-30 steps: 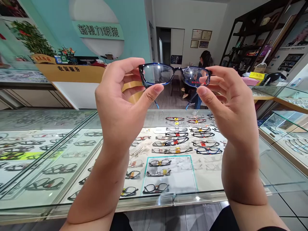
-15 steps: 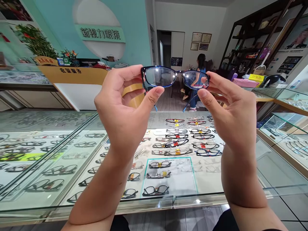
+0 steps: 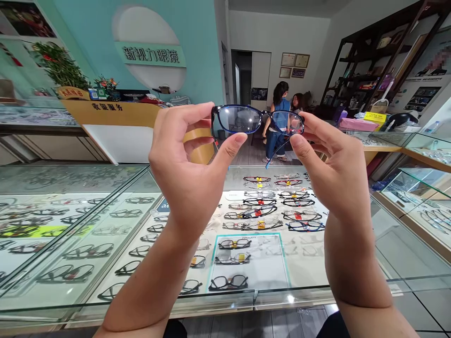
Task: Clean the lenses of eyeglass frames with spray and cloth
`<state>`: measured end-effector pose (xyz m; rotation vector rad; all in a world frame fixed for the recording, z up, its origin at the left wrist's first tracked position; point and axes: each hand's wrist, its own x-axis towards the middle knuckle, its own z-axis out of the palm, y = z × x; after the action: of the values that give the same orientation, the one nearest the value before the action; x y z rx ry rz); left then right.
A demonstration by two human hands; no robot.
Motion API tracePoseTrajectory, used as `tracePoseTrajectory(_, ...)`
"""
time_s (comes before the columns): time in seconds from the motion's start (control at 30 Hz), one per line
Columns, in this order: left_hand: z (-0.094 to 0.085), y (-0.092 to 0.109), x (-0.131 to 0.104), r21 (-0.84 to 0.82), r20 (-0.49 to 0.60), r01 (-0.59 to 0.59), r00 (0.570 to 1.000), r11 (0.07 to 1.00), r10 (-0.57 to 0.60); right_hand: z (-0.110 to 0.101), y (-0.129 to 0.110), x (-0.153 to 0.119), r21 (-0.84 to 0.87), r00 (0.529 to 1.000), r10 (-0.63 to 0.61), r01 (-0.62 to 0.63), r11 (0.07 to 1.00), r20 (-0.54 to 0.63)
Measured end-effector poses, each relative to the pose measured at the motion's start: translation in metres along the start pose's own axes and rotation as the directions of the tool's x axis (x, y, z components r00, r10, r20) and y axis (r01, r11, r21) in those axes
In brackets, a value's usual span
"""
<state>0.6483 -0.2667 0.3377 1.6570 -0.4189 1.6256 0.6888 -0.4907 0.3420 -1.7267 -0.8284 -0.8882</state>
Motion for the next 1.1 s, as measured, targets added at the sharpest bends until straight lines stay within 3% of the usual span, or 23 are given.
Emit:
tracePoseTrajectory(0.2,-0.001,0.000,0.001,0.029,0.001,-0.028,1.000,0.999,0.027,0.002,0.003,0.000,-0.022,1.000,-0.023,0.024,0.999,0.009)
tracePoseTrajectory(0.53,-0.002,-0.014,0.006,-0.037,0.078,0.027,0.997,0.999,-0.024,0.008,0.006,-0.003,0.018,0.990,-0.046,0.049,0.999,-0.133)
tracePoseTrajectory(0.87,0.002,-0.026,0.004,-0.027,0.108,0.012,0.994,1.000,-0.009,0.011,-0.005,-0.006,-0.064,0.978,-0.097,0.087,0.994,-0.182)
tracePoseTrajectory(1.1,0.009,-0.030,0.002,-0.052,0.120,-0.006,0.993,0.999,0.013,0.010,-0.007,-0.006,-0.187,0.965,-0.197,0.164,0.968,-0.173)
